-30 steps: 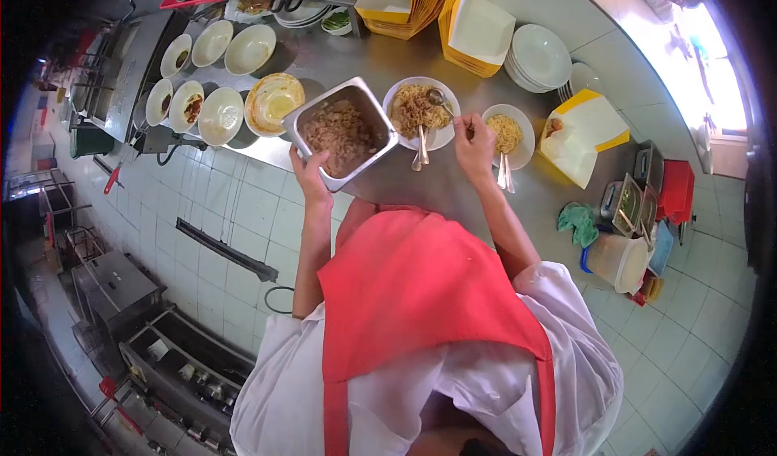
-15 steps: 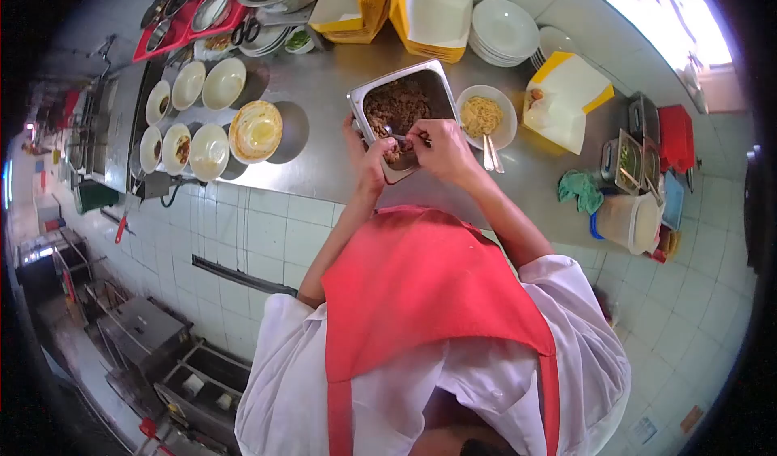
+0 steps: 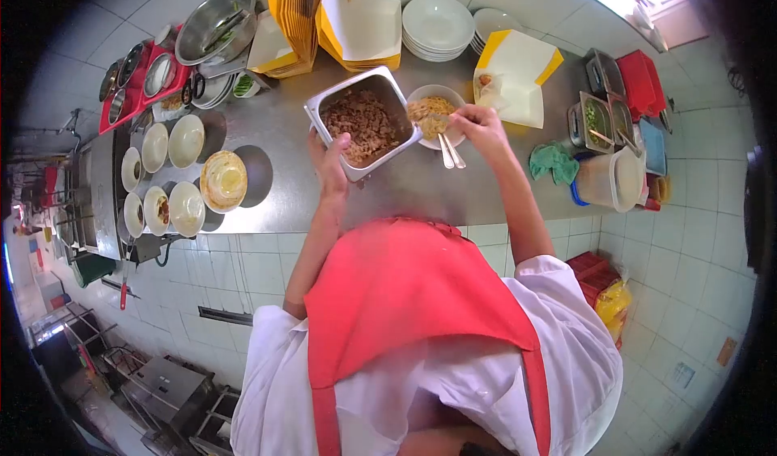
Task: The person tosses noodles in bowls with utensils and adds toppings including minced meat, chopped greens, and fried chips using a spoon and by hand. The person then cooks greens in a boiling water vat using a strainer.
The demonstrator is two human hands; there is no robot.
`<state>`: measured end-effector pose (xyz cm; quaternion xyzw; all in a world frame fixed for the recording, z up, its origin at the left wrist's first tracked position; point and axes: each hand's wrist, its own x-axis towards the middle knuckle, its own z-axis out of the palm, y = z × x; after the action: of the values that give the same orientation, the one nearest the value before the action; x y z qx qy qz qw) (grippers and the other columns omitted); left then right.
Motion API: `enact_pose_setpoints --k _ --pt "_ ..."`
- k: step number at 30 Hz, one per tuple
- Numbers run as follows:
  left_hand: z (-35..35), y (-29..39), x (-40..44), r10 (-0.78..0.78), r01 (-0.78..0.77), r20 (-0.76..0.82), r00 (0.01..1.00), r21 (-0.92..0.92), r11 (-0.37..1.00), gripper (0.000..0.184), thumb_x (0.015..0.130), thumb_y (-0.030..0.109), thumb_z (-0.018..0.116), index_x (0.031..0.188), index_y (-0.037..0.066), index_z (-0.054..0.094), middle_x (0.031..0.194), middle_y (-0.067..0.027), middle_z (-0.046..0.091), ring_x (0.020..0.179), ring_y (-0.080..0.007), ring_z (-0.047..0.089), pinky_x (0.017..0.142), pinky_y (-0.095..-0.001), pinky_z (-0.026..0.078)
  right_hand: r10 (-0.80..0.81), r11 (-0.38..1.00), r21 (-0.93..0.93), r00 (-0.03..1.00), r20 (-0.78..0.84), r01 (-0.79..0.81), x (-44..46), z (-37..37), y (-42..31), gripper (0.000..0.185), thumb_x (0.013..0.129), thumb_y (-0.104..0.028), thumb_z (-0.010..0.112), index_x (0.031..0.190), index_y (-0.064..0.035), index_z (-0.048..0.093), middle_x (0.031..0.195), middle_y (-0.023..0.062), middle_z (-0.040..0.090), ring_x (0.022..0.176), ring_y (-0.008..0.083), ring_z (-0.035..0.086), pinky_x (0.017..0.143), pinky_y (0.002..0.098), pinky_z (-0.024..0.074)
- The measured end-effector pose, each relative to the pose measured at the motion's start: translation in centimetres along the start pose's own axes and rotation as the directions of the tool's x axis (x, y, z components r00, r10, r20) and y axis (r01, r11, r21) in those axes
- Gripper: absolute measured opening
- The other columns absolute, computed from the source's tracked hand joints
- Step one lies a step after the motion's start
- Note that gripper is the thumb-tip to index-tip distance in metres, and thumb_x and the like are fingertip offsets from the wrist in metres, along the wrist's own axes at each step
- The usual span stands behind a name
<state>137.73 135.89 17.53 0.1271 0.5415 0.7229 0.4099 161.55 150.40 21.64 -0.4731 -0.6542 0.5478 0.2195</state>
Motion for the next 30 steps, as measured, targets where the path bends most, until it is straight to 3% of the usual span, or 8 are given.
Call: enact_pose_setpoints --k 4,7,9,10,12,16,22,30 --pt "-0.6 0.3 0.1 -0.01 0.008 -0.038 0.999 -0.048 0.999 0.074 0.07 0.015 0.066 0.13 -0.002 0.026 0.114 -0.0168 0.046 0.103 -0.0256 0.05 0.09 -0.0353 0.041 -0.068 0.997 -0.036 0.981 -0.182 0.063 0.3 -1.8 3.3 0.015 0.079 -0.016 0.065 0.078 -0.0008 0.065 0.06 0.0001 0.057 0.056 0.0058 0.049 0.051 0.0237 0.0394" --pt "-1.5 0.0 0.1 -0.012 0.01 -0.044 0.999 -0.054 0.998 0.073 0.071 0.015 0.065 0.13 -0.002 0.025 0.114 -0.0179 0.046 0.103 -0.0259 0.05 0.089 -0.0358 0.041 -0.093 0.97 -0.245 0.94 -0.327 0.011 0.3 -1.3 6.3 0.011 0.078 -0.014 0.064 0.077 -0.0026 0.064 0.062 0.0046 0.061 0.055 0.0114 0.056 0.053 0.0268 0.0434" --pt "-1.7 0.2 -0.4 -0.051 0.046 -0.052 0.997 -0.078 0.996 0.073 0.071 0.014 0.065 0.129 -0.002 0.024 0.114 -0.0187 0.045 0.102 -0.0259 0.05 0.089 -0.0354 0.042 -0.322 0.875 -0.462 0.886 -0.333 0.144 0.2 0.3 7.1 0.009 0.079 -0.013 0.061 0.078 -0.0043 0.061 0.07 0.0091 0.062 0.06 0.0242 0.061 0.056 0.0352 0.0466" --pt "-1.9 0.0 -0.5 -0.054 0.05 -0.052 0.997 -0.077 0.996 0.073 0.071 0.014 0.065 0.129 -0.002 0.024 0.114 -0.0187 0.045 0.102 -0.0259 0.05 0.089 -0.0354 0.042 -0.319 0.875 -0.462 0.887 -0.334 0.141 0.1 0.7 7.3 0.009 0.079 -0.013 0.061 0.078 -0.0043 0.061 0.07 0.0091 0.062 0.06 0.0242 0.061 0.056 0.0352 0.0466" --pt "-2.1 -0.4 -0.6 0.013 -0.015 -0.067 0.998 -0.025 1.0 0.054 0.074 0.018 0.061 0.119 0.003 0.035 0.109 -0.0132 0.048 0.098 -0.0245 0.053 0.082 -0.0371 0.048 -0.381 0.685 -0.723 0.889 -0.253 0.088 -0.4 1.4 6.7 0.01 0.081 -0.015 0.059 0.08 -0.006 0.056 0.079 0.0116 0.06 0.068 0.0341 0.06 0.059 0.0427 0.0465" --pt "-2.8 -0.4 -1.2 -0.038 0.035 -0.065 0.997 -0.06 0.998 0.07 0.07 0.015 0.064 0.127 -0.001 0.028 0.113 -0.0167 0.046 0.103 -0.0249 0.049 0.09 -0.0357 0.041 -0.411 0.699 -0.71 0.862 -0.295 0.09 -0.3 1.3 7.1 0.011 0.083 -0.018 0.057 0.083 -0.0071 0.053 0.081 0.0114 0.057 0.07 0.034 0.059 0.059 0.044 0.0455" --pt "-2.1 -0.1 -1.7 -0.054 0.049 -0.069 0.996 -0.076 0.996 0.069 0.07 0.016 0.063 0.128 -0.001 0.029 0.113 -0.0158 0.046 0.102 -0.0252 0.049 0.088 -0.0358 0.041 -0.43 0.763 -0.634 0.831 -0.353 0.126 -0.1 0.4 7.4 0.012 0.083 -0.018 0.057 0.081 -0.0071 0.052 0.081 0.0118 0.058 0.068 0.0346 0.058 0.058 0.0436 0.0453" --pt "-1.0 0.3 -1.7 -0.035 0.03 -0.074 0.997 -0.069 0.997 0.057 0.074 0.017 0.058 0.125 0.004 0.035 0.113 -0.0137 0.048 0.103 -0.026 0.053 0.085 -0.0376 0.048 -0.414 0.731 -0.645 0.895 -0.164 0.22 -0.3 2.9 6.7 0.013 0.081 -0.018 0.059 0.078 -0.0071 0.053 0.077 0.0127 0.058 0.065 0.0346 0.058 0.057 0.0434 0.0446"
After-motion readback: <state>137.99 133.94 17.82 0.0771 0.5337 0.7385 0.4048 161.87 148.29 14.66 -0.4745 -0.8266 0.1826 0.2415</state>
